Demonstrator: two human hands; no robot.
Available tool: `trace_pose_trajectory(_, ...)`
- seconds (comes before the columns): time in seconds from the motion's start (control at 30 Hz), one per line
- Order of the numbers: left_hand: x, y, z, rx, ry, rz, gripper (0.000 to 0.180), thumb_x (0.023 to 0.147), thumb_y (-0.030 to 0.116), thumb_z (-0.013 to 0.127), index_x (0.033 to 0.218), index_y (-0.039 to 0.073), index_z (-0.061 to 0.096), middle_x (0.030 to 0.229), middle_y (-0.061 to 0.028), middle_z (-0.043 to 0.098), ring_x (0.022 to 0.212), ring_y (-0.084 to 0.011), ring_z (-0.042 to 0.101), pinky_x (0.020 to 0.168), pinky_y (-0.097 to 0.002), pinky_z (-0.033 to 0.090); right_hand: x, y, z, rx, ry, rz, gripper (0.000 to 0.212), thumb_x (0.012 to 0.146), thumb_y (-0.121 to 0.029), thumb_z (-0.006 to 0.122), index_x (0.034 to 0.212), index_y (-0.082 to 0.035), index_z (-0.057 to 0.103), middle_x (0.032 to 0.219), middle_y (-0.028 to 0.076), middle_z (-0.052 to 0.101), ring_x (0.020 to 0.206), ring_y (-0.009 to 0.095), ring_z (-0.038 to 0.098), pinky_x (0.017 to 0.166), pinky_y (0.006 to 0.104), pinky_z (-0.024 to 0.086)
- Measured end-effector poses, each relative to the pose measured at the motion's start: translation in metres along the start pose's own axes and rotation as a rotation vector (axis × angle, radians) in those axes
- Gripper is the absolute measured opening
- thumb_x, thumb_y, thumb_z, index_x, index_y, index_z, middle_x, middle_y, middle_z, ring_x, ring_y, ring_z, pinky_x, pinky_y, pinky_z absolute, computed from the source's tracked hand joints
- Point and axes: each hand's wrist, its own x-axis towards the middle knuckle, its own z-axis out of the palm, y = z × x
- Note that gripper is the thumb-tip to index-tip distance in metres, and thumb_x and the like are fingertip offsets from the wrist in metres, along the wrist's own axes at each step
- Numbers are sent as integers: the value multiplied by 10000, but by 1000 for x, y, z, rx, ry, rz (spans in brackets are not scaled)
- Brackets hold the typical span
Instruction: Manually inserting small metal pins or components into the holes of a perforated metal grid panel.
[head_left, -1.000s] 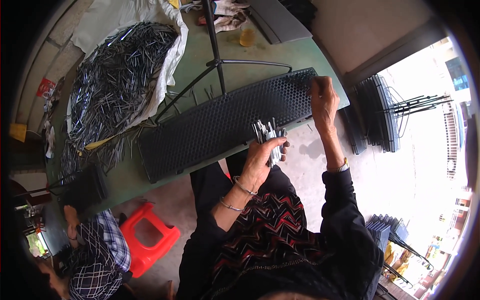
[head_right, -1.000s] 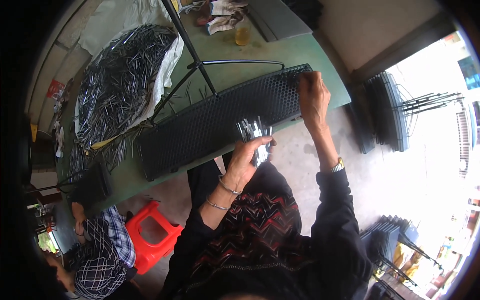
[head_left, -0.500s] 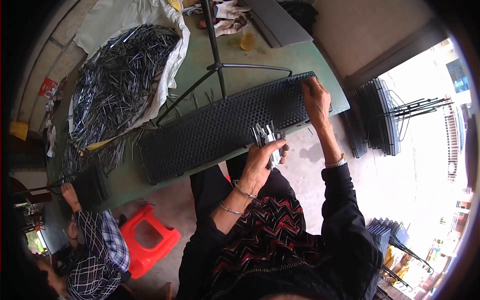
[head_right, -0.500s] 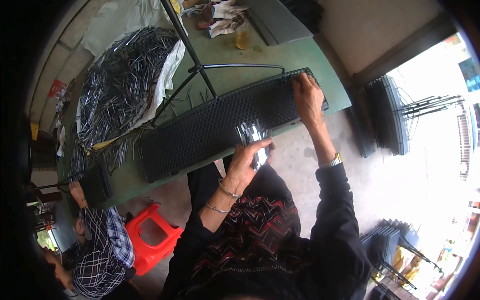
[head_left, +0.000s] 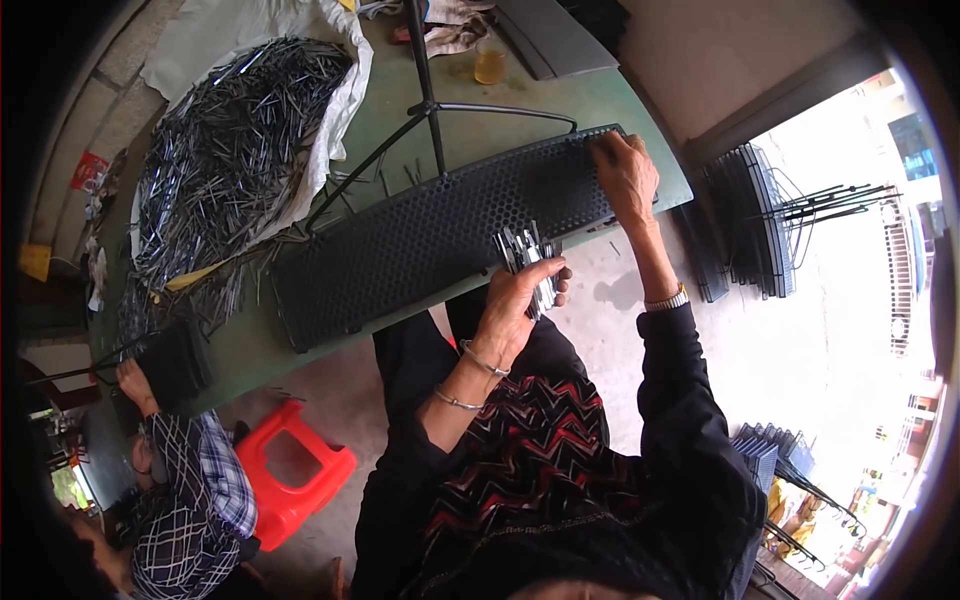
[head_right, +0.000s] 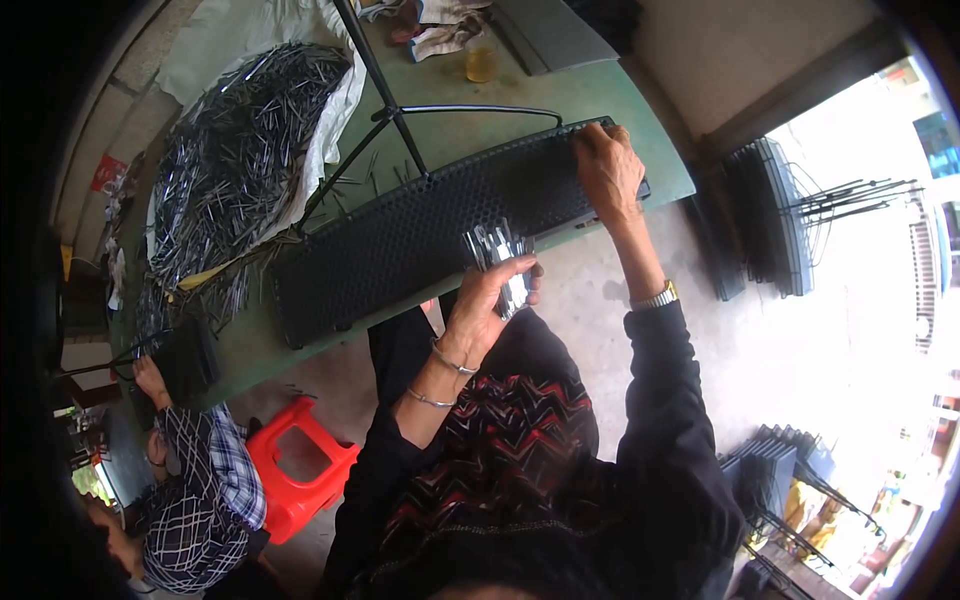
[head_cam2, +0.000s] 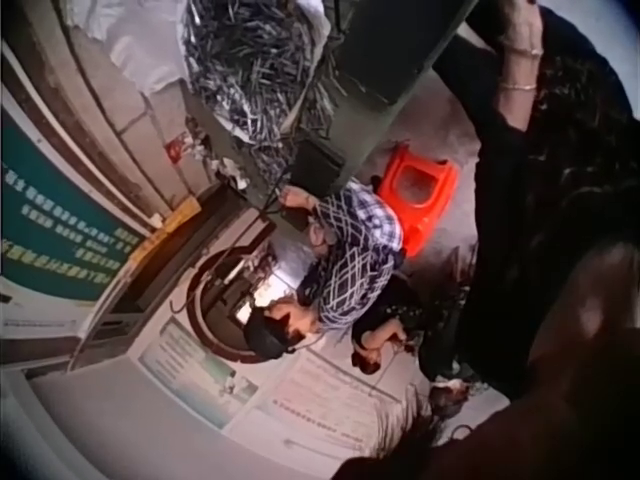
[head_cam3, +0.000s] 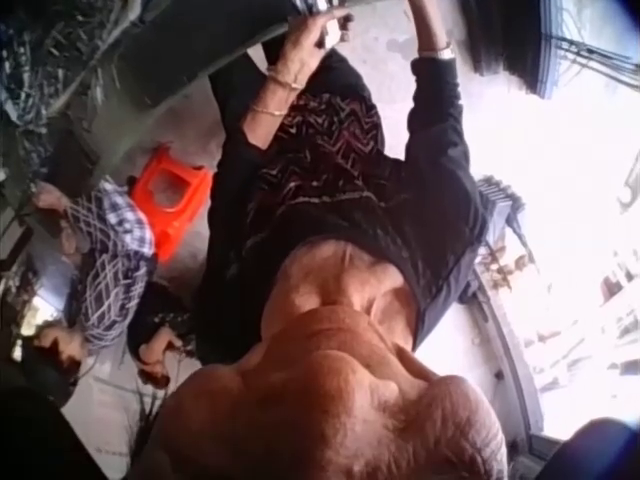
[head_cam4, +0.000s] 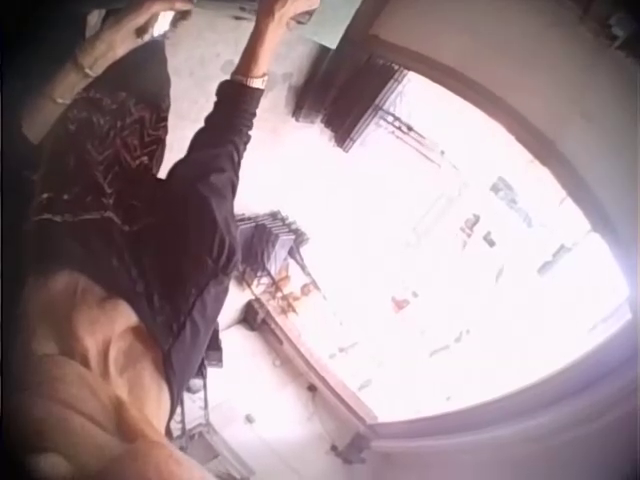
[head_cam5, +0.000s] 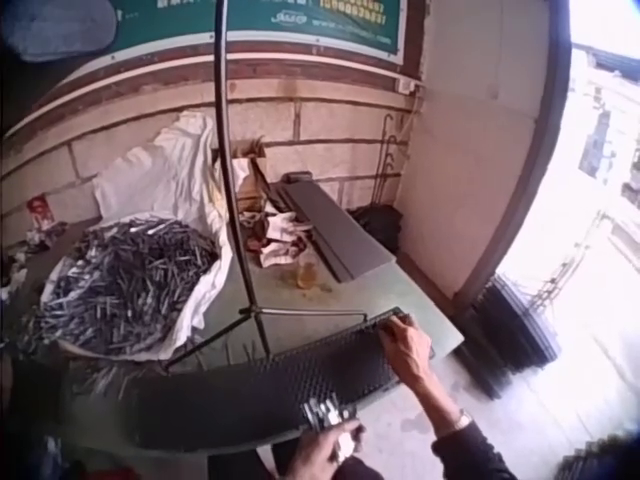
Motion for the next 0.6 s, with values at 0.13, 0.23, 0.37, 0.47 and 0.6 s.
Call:
trace_pose_trajectory(0.13, 0, -1, 2, -1, 12, 0, 150, 801, 94, 682, 901, 1, 621, 778, -88, 642, 673, -161, 617, 580, -279, 504, -8, 2, -2, -46, -15, -9, 204, 860, -307, 601, 982, -163, 679, 911, 114, 597, 836, 306, 612, 711, 399, 474)
trace_pose_trajectory(0.23, 1, 0, 1, 14, -20, 18, 155, 799, 96, 686, 905, 5, 621, 776, -83, 643, 678, -156, 617, 582, -278, 504, -20, -9, -25, 166, -156, 4, 231, 855, -286, 629, 1008, -121, 682, 907, 99, 618, 825, 255, 617, 713, 359, 475)
trace_pose_trajectory(0.37, 3, 0, -1, 1, 9, 34, 135, 799, 89, 688, 882, -2, 630, 766, -96, 648, 643, -155, 622, 529, -265, 494, -41, -45, -74, 628, -865, 102, 233, 846, -195, 659, 985, -8, 649, 870, 89, 636, 811, 175, 611, 718, 301, 476)
trace_pose_trajectory(0.47, 5, -4, 2, 10, -13, 8, 148, 799, 92, 691, 893, -6, 633, 760, -93, 650, 638, -153, 623, 526, -261, 489, -57, -45, -73, 735, -872, 118, 164, 863, -128, 611, 943, 14, 619, 828, 55, 625, 782, 120, 574, 696, 270, 464)
trace_pose_trajectory(0.6, 4, -4, 2, 68, -11, 7, 172, 795, 107, 701, 915, 4, 634, 756, -79, 650, 640, -149, 625, 541, -261, 490, -55, -39, -75, 802, -935, 193, 157, 851, -118, 619, 939, 12, 615, 815, 45, 615, 750, 106, 554, 670, 255, 453)
